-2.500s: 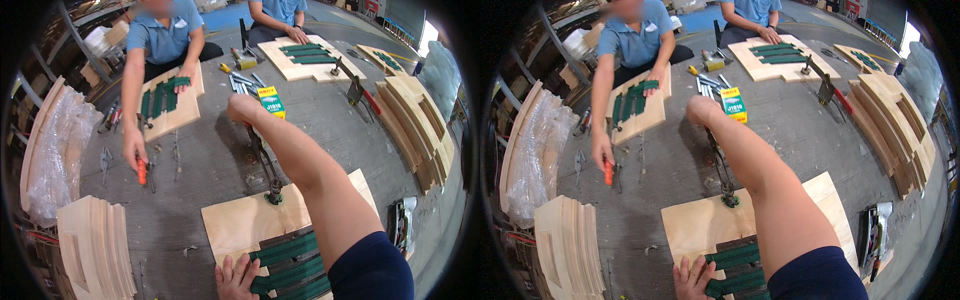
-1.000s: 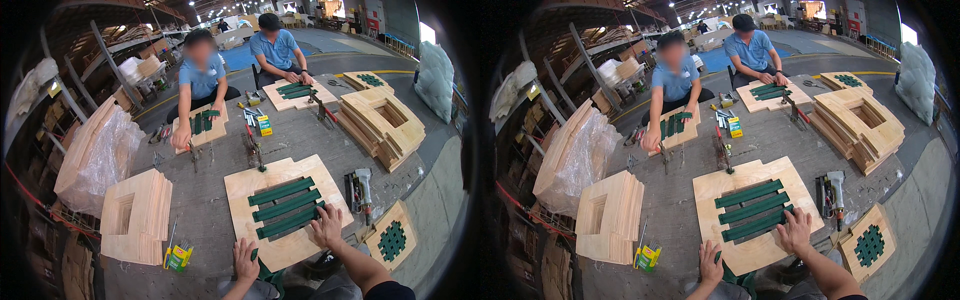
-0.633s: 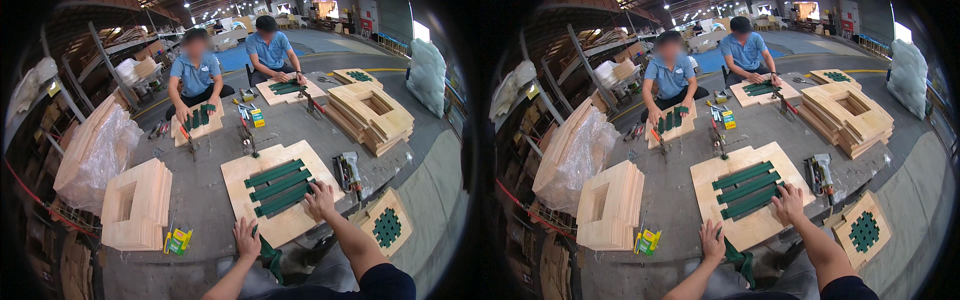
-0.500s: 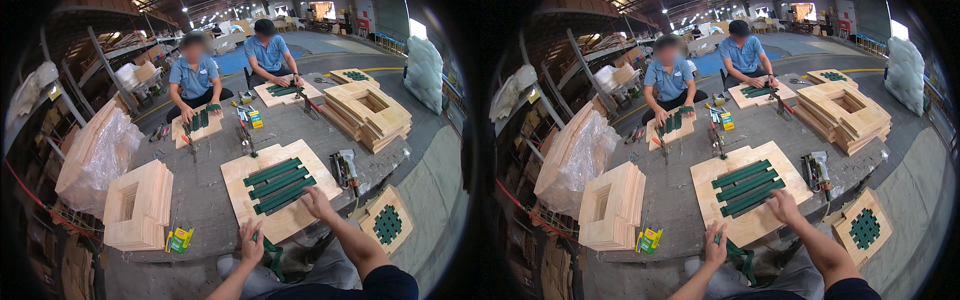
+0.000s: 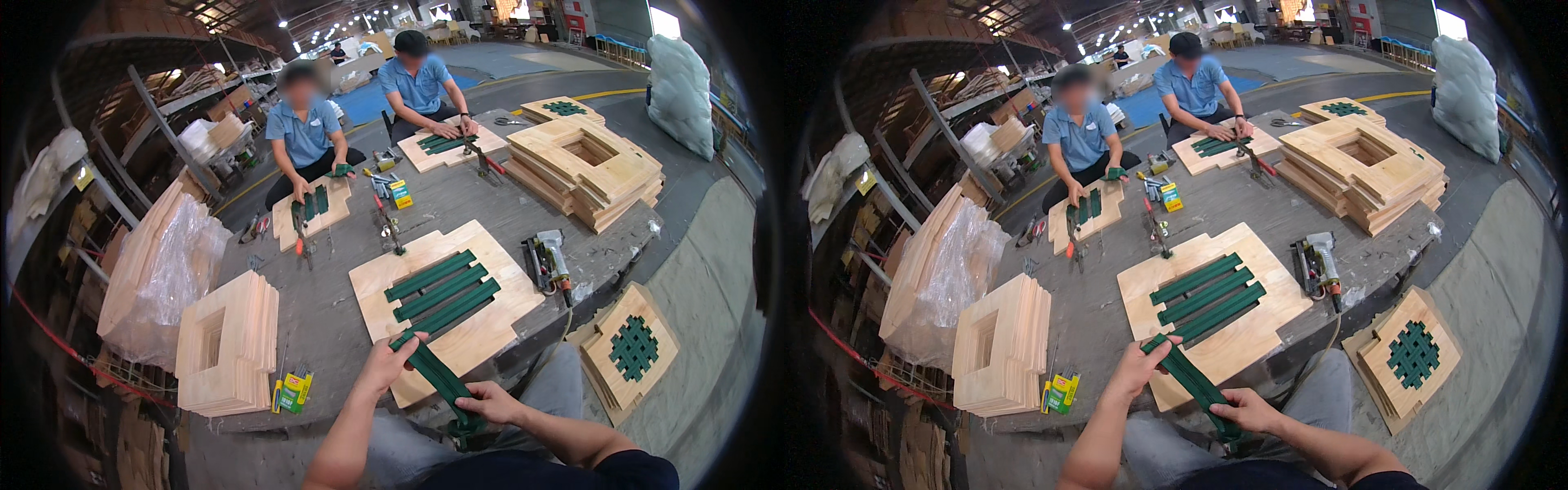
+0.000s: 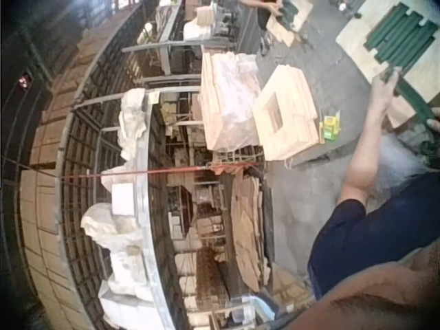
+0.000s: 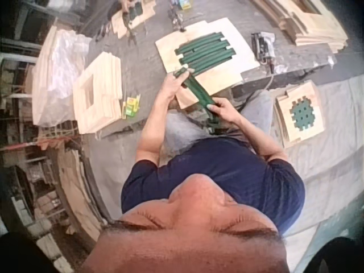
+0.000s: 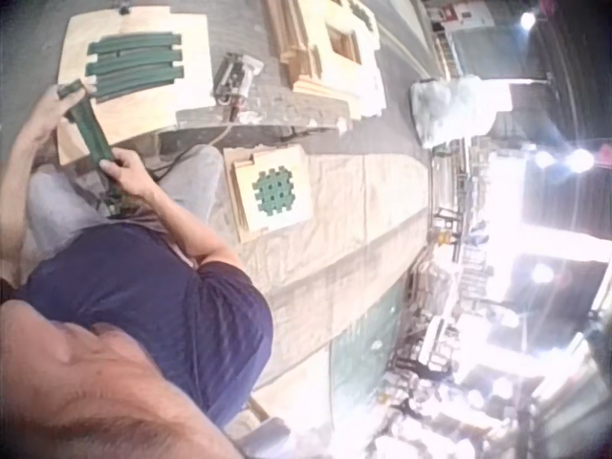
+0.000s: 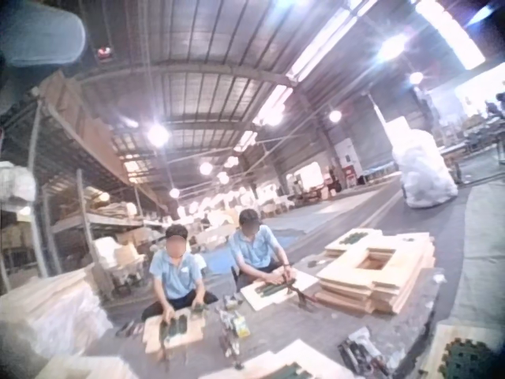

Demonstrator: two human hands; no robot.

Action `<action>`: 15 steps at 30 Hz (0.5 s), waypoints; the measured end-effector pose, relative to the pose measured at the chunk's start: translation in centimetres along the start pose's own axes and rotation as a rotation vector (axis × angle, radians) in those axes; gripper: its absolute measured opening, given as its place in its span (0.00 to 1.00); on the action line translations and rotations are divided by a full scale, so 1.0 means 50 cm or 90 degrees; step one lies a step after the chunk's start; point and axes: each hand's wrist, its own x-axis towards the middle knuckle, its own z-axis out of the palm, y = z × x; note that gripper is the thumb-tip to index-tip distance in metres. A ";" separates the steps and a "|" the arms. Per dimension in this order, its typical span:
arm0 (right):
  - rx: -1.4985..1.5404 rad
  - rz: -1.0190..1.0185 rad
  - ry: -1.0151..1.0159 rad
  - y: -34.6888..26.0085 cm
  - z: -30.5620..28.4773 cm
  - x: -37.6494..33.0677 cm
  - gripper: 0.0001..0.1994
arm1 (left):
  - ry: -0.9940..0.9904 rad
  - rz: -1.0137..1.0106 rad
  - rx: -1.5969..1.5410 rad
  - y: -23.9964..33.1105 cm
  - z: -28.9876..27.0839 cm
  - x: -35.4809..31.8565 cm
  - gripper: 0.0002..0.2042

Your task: The person weaves green plastic strips into a grid pattern on a square wooden board. They use a staple gun to secure the strips at intersections and trim excess material with scissors. The person completes one woven panel and places it on a stack of finished units.

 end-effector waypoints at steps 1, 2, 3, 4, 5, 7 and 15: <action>-0.024 0.005 0.025 0.002 -0.011 -0.010 0.11 | -0.004 -0.032 0.033 0.002 -0.003 0.016 0.13; -0.036 0.001 0.040 0.007 -0.018 -0.011 0.11 | 0.000 -0.065 0.068 -0.001 -0.008 0.029 0.11; -0.049 -0.004 0.057 0.020 -0.023 -0.014 0.11 | 0.001 -0.059 0.069 -0.010 -0.009 0.041 0.09; -0.062 -0.009 0.074 0.034 -0.026 -0.015 0.11 | -0.014 -0.064 0.101 -0.018 -0.009 0.060 0.09; -0.043 -0.007 0.099 0.051 -0.026 -0.012 0.11 | -0.026 -0.070 0.132 -0.026 -0.010 0.076 0.09; -0.108 -0.013 0.142 0.069 -0.034 -0.011 0.12 | -0.059 -0.063 0.200 -0.037 -0.006 0.113 0.08; -0.554 -0.052 0.289 0.039 -0.068 -0.018 0.20 | -0.005 0.075 0.522 -0.121 -0.030 0.263 0.08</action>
